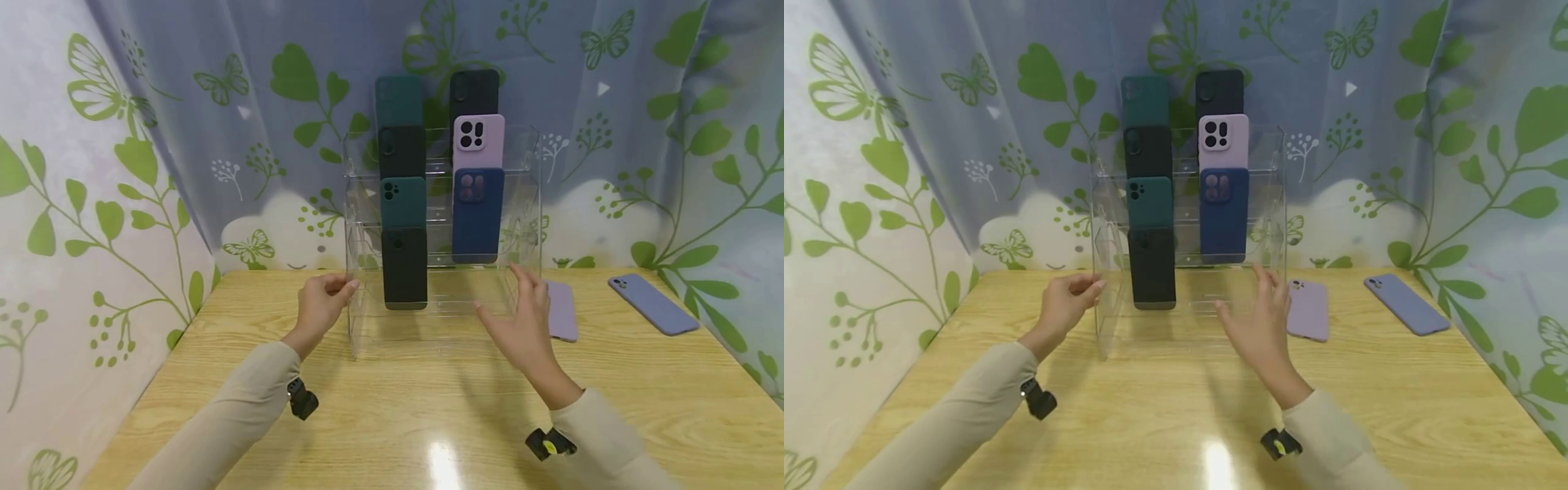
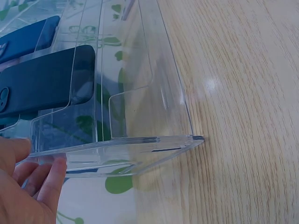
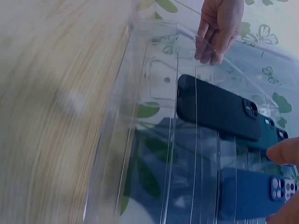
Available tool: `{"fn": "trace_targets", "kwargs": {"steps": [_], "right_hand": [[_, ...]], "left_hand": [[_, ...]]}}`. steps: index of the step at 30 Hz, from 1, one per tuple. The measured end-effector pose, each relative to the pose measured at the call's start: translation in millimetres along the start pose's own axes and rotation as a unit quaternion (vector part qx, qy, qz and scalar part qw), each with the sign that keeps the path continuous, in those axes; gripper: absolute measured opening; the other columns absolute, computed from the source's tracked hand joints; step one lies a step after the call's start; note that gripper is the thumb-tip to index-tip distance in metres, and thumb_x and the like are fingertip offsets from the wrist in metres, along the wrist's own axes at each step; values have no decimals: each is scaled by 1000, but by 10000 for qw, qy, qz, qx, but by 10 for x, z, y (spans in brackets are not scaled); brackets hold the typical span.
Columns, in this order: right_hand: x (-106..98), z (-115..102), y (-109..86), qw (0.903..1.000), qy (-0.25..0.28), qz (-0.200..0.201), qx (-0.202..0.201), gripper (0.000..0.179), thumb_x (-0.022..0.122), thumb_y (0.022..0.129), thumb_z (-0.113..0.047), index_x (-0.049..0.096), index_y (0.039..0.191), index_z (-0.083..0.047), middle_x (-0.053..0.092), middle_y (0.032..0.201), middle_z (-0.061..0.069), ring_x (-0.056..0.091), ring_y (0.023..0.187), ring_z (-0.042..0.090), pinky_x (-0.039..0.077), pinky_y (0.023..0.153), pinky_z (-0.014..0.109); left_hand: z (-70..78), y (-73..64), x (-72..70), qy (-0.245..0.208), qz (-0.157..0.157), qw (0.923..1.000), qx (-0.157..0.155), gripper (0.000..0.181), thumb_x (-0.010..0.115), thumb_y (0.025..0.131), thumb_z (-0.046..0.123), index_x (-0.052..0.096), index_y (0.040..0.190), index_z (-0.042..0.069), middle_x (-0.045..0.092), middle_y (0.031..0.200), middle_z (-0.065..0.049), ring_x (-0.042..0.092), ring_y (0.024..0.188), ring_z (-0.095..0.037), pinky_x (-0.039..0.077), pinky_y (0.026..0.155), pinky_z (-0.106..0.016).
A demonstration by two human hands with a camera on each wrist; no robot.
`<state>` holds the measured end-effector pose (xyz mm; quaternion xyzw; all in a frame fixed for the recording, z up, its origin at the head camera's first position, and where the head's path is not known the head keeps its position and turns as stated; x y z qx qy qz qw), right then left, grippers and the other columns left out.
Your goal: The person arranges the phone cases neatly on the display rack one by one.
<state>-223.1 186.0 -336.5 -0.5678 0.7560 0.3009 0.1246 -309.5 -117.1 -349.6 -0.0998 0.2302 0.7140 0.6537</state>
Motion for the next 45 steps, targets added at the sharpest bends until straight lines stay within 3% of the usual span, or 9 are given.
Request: {"fn": "trace_targets", "kwargs": {"steps": [9, 21, 27, 33, 40, 45], "right_hand": [[-398, 301, -49, 9991, -61, 358, 226, 76, 64, 91, -24, 21, 152, -7, 14, 150, 25, 22, 133, 48, 29, 97, 69], [-691, 878, 103, 9943, -187, 157, 1035, 79, 51, 97, -39, 8, 155, -7, 2, 154, 30, 9, 137, 55, 23, 98, 74], [-675, 1186, 296, 9922, -263, 1, 1219, 83, 52, 96, -41, 6, 154, -4, -2, 153, 32, 3, 138, 56, 21, 100, 74], [-567, 1460, 467, 9899, -491, -168, 1322, 84, 56, 95, -39, 8, 153, 1, 3, 150, 37, 8, 135, 58, 23, 101, 73], [-443, 1686, 642, 9864, -604, -757, 1325, 91, 55, 94, -48, 4, 153, 0, -2, 149, 38, 1, 131, 63, 23, 95, 75], [-354, 1794, 702, 9788, -744, -1093, 1564, 93, 57, 92, -49, 6, 152, 0, -2, 148, 39, 2, 130, 64, 21, 95, 76]], "left_hand": [[-6, 14, -41, 85, 47, 9999, -29, 30, 68, 91, 21, 70, 112, 0, 71, 102, -17, 70, 88, -26, 59, 70, -31], [18, 16, -31, 3, 69, 10000, -8, 28, 69, 90, 19, 70, 110, -1, 71, 101, -18, 70, 90, -27, 59, 71, -31], [13, 4, -17, -7, 45, 10000, -72, 29, 69, 90, 19, 70, 112, -1, 71, 102, -18, 70, 92, -27, 59, 72, -30], [-5, 1, -13, -33, 13, 9999, -95, 29, 69, 90, 19, 70, 112, 0, 71, 103, -18, 70, 92, -27, 59, 72, -31], [-21, 17, -10, -4, -31, 10000, -54, 30, 69, 91, 20, 69, 113, 0, 71, 104, -17, 70, 91, -26, 59, 71, -30], [-18, 13, -13, 51, -36, 10000, -58, 30, 68, 91, 22, 70, 113, 2, 71, 103, -15, 70, 89, -25, 59, 70, -30]]}}
Point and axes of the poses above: each hand's wrist, its own y-axis towards the middle knuckle, its own x-axis out of the palm, z = x × y, the point moved 4 cm from there along y, towards the middle knuckle
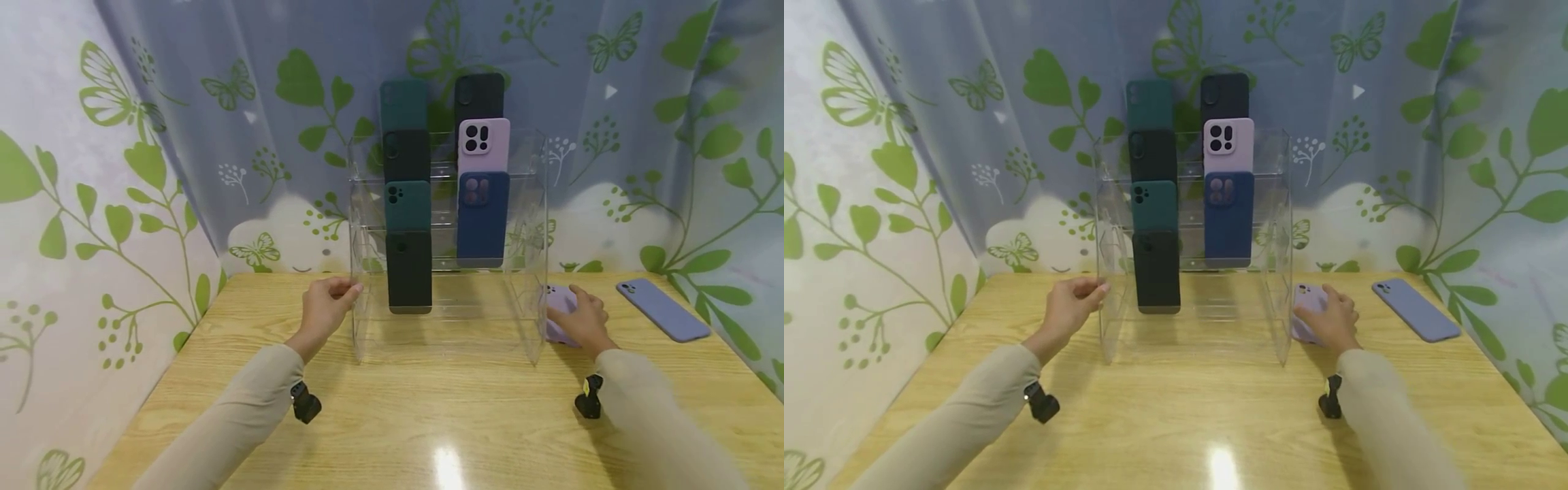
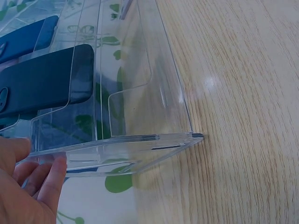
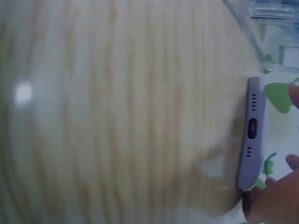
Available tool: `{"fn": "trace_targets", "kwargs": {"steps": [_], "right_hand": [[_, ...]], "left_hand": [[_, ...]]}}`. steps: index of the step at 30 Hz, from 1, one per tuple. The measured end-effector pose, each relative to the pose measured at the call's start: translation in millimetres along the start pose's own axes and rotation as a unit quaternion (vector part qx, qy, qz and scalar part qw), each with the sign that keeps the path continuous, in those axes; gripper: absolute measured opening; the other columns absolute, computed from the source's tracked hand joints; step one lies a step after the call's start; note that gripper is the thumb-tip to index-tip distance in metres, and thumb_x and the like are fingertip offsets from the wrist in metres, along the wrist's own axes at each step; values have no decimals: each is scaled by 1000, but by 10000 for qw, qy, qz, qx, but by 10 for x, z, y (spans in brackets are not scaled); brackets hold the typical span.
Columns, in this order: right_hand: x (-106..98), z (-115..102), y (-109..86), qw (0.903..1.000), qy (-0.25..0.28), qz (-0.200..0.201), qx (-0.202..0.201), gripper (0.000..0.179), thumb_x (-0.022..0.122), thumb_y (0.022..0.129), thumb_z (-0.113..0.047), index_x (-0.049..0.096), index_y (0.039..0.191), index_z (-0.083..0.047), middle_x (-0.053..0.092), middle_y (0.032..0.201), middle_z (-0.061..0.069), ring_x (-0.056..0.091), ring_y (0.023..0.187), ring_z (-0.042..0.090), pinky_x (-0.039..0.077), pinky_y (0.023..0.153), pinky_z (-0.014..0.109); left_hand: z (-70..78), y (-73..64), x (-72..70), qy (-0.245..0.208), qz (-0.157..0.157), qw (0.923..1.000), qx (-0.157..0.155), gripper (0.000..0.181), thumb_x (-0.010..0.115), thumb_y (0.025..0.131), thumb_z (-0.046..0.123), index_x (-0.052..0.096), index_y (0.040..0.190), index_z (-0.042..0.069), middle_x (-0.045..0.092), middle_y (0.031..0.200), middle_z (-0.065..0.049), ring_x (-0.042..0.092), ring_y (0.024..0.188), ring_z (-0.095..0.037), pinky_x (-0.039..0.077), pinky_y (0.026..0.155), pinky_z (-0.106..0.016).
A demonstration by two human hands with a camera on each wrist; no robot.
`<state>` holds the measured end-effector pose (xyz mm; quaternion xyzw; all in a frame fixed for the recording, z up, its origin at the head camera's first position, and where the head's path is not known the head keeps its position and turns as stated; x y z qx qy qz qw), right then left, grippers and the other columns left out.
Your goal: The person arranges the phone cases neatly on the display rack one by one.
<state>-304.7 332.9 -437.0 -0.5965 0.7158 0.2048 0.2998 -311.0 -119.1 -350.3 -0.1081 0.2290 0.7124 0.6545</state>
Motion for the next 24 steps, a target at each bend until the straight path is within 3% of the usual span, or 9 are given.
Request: {"fn": "trace_targets", "kwargs": {"steps": [6, 11, 15, 21, 24], "right_hand": [[70, 62, 19, 9993, -358, -67, 124, 90, 59, 91, -46, 11, 152, -1, 0, 148, 40, 4, 129, 63, 14, 96, 76], [47, 77, -4, 9977, -669, -108, -5, 91, 62, 88, -47, 17, 150, 3, 6, 145, 42, 9, 127, 63, 17, 93, 74], [-3, 117, -9, 9945, -901, -483, -223, 89, 62, 88, -48, 22, 148, 4, 5, 145, 42, 8, 126, 64, 19, 92, 75], [-130, 189, -19, 9898, -780, -983, -668, 80, 70, 85, -29, 29, 144, 7, 10, 145, 42, 6, 127, 65, 15, 97, 74], [-185, 209, -37, 9885, -731, -1103, -734, 80, 72, 84, -28, 31, 144, 7, 15, 146, 41, 8, 128, 64, 14, 99, 73]], "left_hand": [[22, -6, 5, -11, 20, 10000, -38, 28, 69, 91, 21, 71, 111, 2, 71, 102, -15, 70, 89, -25, 59, 69, -30], [29, -5, 12, 3, 7, 10000, 7, 29, 69, 90, 21, 70, 111, 1, 72, 102, -16, 70, 87, -25, 59, 69, -30], [32, -8, 8, 21, 2, 10000, 32, 29, 69, 90, 21, 70, 112, 1, 72, 102, -16, 70, 87, -25, 59, 68, -30], [30, -7, 3, 36, 49, 9999, 95, 29, 69, 90, 20, 70, 111, 0, 72, 101, -17, 70, 87, -25, 59, 68, -29], [17, -7, 1, 41, 55, 10000, 67, 29, 69, 90, 19, 70, 111, 0, 72, 101, -17, 70, 87, -25, 59, 68, -29]]}}
Point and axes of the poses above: each hand's wrist, its own y-axis towards the middle knuckle, its own x-axis out of the palm, z = x × y, the point moved 4 cm from there along y, towards the middle knuckle
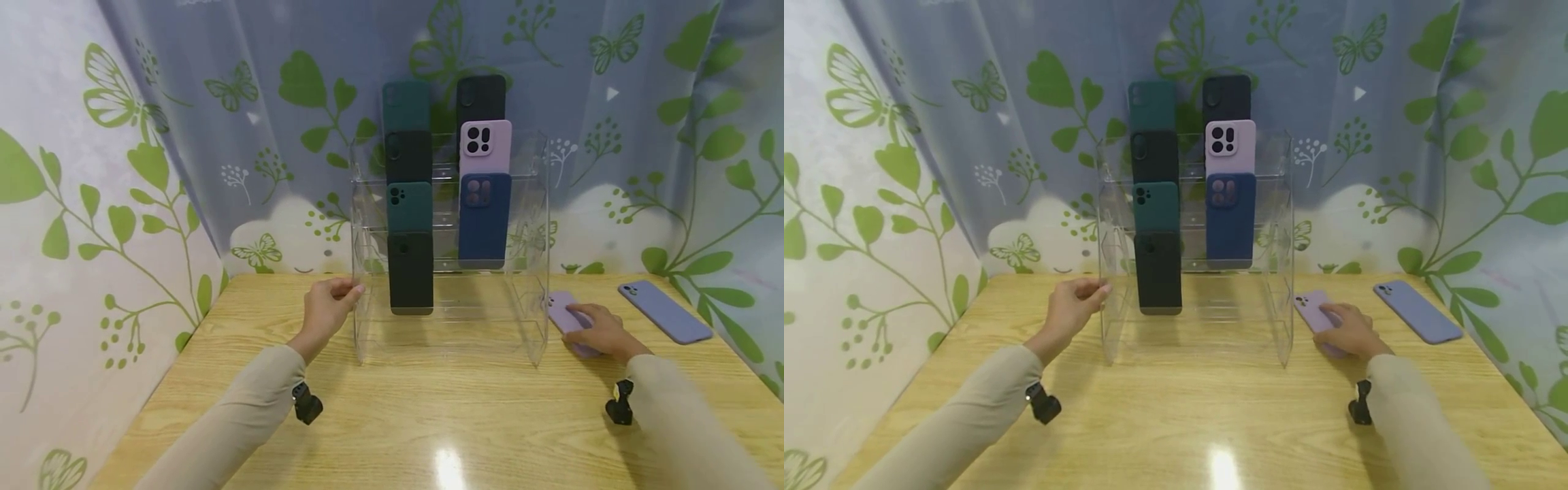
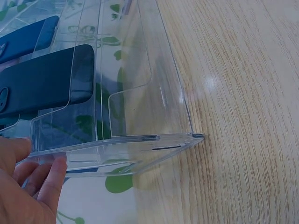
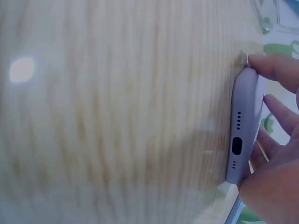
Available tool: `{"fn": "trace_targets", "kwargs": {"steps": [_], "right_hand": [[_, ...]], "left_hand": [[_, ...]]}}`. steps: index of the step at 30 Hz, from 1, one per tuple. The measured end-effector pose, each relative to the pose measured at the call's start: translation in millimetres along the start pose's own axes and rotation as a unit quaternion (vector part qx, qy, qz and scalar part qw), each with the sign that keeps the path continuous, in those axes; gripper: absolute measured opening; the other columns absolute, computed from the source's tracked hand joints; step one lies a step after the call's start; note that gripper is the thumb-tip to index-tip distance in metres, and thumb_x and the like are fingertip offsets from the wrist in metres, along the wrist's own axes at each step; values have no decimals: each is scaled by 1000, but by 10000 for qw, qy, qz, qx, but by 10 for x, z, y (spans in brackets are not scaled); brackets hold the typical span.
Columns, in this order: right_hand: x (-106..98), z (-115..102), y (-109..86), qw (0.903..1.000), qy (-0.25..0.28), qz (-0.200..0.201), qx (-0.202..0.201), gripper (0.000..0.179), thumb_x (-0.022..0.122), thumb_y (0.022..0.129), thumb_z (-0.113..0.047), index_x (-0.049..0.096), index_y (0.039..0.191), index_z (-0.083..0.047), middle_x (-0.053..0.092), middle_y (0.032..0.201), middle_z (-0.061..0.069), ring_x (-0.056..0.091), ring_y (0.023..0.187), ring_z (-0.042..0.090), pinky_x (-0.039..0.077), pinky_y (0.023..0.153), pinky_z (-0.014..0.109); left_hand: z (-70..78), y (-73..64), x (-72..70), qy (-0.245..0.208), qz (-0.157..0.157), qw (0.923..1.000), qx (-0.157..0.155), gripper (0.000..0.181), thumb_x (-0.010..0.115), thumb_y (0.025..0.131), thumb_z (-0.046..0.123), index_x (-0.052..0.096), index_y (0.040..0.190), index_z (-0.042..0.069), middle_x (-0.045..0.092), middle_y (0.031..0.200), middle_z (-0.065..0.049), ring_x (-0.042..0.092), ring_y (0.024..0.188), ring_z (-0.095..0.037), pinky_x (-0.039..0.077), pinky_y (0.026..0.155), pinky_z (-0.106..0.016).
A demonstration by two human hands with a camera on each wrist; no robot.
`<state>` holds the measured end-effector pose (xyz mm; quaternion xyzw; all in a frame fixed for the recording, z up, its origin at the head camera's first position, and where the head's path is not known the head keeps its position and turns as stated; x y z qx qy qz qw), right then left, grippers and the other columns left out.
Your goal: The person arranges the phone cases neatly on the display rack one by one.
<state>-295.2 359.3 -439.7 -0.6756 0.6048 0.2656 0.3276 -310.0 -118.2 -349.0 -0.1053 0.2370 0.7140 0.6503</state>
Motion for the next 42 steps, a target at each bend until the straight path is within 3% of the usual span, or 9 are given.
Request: {"fn": "trace_targets", "kwargs": {"steps": [10, 23, 30, 37, 42], "right_hand": [[18, 57, 10, 9986, -198, 359, 324, 88, 70, 83, -50, 33, 146, -1, 17, 147, 37, 16, 121, 64, 21, 82, 75], [-3, -7, 20, 9968, -2, 705, 364, 84, 70, 85, -36, 28, 149, -3, 15, 147, 38, 17, 120, 65, 23, 81, 75], [-87, -162, 0, 9894, 514, 1350, 168, 88, 71, 85, -26, 19, 153, -6, 16, 151, 35, 15, 129, 62, 14, 98, 73], [-225, -378, -101, 9834, 461, 1756, -8, 83, 68, 88, -23, 18, 153, -8, 13, 150, 36, 15, 127, 63, 24, 93, 73], [-329, -495, -197, 9726, 905, 2136, 132, 82, 67, 90, -28, 19, 154, -12, 11, 153, 30, 17, 127, 58, 36, 89, 71]], "left_hand": [[-4, 6, 21, 1, -34, 10000, -15, 30, 69, 90, 20, 69, 112, -1, 71, 102, -17, 70, 88, -26, 59, 68, -30], [12, -3, 19, -15, 14, 10000, -28, 29, 69, 90, 19, 70, 111, 0, 71, 102, -17, 70, 88, -26, 59, 69, -30], [9, -7, 14, -25, 25, 10000, -25, 29, 69, 90, 19, 70, 112, 0, 71, 102, -17, 70, 88, -26, 59, 69, -30], [0, -3, 12, -103, -8, 9999, -26, 30, 69, 91, 19, 69, 113, -1, 71, 103, -18, 70, 90, -26, 59, 71, -31], [-4, 0, 14, -63, -28, 10000, -53, 31, 68, 91, 19, 69, 114, -1, 71, 104, -17, 70, 90, -26, 59, 70, -30]]}}
Point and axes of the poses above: each hand's wrist, its own y-axis towards the middle knuckle, its own x-axis out of the palm, z = x × y, the point moved 4 cm from there along y, towards the middle knuckle
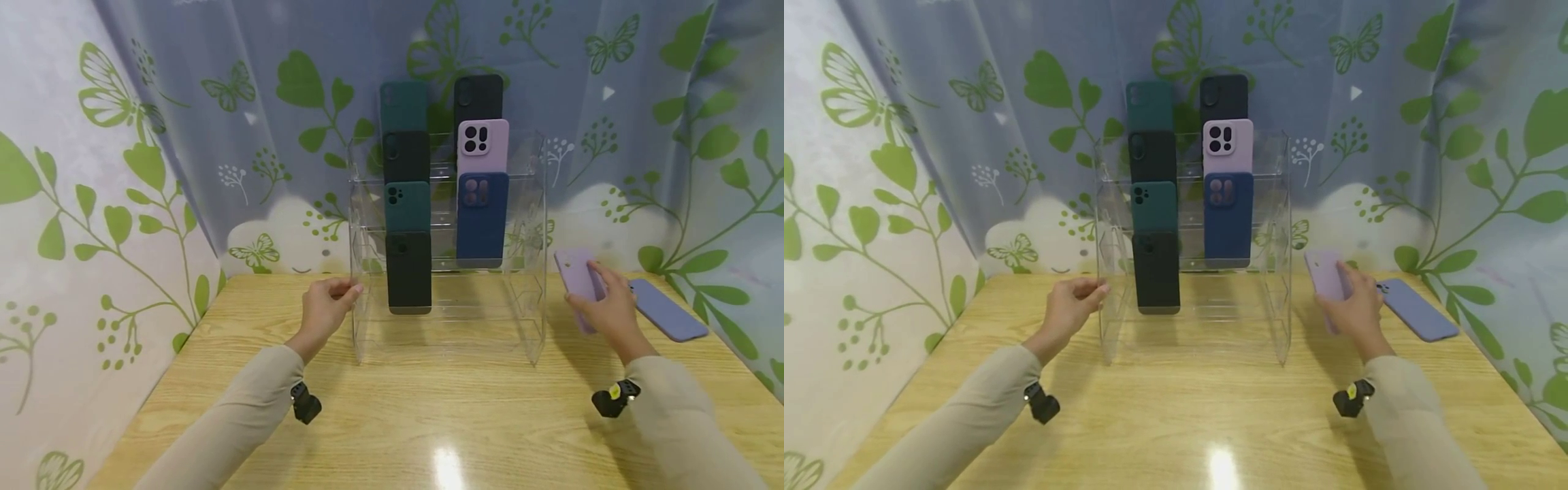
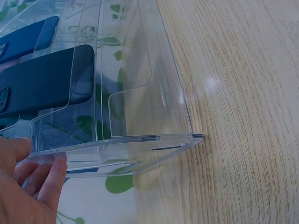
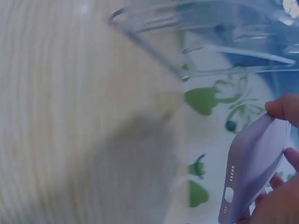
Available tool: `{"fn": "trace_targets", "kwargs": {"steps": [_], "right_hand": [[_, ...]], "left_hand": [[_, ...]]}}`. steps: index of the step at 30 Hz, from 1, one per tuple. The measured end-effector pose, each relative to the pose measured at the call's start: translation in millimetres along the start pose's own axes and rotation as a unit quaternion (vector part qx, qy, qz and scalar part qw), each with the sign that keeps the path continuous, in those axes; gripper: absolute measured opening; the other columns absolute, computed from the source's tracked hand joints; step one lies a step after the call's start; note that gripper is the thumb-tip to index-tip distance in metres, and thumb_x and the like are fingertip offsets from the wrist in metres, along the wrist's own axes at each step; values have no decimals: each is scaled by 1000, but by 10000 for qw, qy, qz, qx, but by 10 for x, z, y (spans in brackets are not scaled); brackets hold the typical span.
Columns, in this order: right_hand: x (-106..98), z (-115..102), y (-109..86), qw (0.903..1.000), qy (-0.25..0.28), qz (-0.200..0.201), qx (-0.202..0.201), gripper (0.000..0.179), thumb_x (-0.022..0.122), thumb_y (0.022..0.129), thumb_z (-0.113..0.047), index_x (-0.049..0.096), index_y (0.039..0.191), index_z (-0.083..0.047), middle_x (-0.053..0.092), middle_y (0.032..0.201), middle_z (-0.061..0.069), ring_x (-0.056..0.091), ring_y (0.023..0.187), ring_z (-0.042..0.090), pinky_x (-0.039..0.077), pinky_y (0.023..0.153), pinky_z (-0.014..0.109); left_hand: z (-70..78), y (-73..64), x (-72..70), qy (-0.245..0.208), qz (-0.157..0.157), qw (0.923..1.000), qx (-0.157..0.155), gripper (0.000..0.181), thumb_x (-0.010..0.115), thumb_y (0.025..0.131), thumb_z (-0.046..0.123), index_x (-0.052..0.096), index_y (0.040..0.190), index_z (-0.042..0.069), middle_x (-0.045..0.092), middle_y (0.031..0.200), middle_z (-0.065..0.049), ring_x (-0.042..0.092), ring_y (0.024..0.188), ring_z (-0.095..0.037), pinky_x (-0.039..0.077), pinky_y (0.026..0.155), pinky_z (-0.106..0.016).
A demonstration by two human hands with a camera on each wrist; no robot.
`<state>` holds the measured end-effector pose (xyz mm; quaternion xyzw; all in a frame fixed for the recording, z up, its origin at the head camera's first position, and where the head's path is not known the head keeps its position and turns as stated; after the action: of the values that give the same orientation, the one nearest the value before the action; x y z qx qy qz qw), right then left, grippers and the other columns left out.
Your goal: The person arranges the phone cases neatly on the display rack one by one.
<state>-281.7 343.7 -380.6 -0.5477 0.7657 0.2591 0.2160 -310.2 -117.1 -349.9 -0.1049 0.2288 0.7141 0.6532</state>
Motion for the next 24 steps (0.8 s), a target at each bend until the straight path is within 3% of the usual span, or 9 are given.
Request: {"fn": "trace_targets", "kwargs": {"steps": [7, 12, 17, 24], "right_hand": [[-140, -206, -67, 9987, 460, 209, 111, 83, 67, 89, -28, 18, 155, -17, 14, 152, 28, 23, 129, 57, 41, 88, 70], [-202, -402, -128, 9963, 749, 398, -150, 82, 68, 89, -26, 19, 155, -18, 16, 151, 24, 28, 127, 47, 46, 83, 60], [-230, -640, -212, 9951, 703, 560, -405, 82, 68, 89, -29, 20, 155, -24, 18, 152, 20, 30, 123, 40, 48, 77, 50], [-154, -981, -327, 9903, 945, 763, -676, 83, 70, 87, -25, 21, 154, -27, 21, 151, 15, 31, 118, 29, 44, 77, 37]], "left_hand": [[-5, 1, 0, 21, 10, 10000, -2, 30, 68, 91, 20, 69, 112, 0, 71, 103, -17, 70, 88, -25, 59, 70, -30], [-11, 6, 0, -66, 43, 10000, 35, 29, 69, 90, 18, 70, 111, -1, 71, 102, -17, 70, 88, -26, 59, 69, -29], [-13, 1, 1, -100, 39, 9999, 52, 29, 69, 90, 18, 70, 112, -1, 71, 102, -18, 70, 89, -26, 59, 69, -29], [-13, 4, -3, -54, 28, 10000, 63, 29, 69, 90, 19, 70, 112, -1, 71, 102, -17, 70, 87, -25, 59, 69, -29]]}}
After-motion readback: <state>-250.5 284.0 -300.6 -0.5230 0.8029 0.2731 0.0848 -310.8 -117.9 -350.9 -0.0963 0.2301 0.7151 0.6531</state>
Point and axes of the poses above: each hand's wrist, its own y-axis towards the middle knuckle, its own x-axis out of the palm, z = x × y, the point moved 4 cm from there along y, towards the middle knuckle
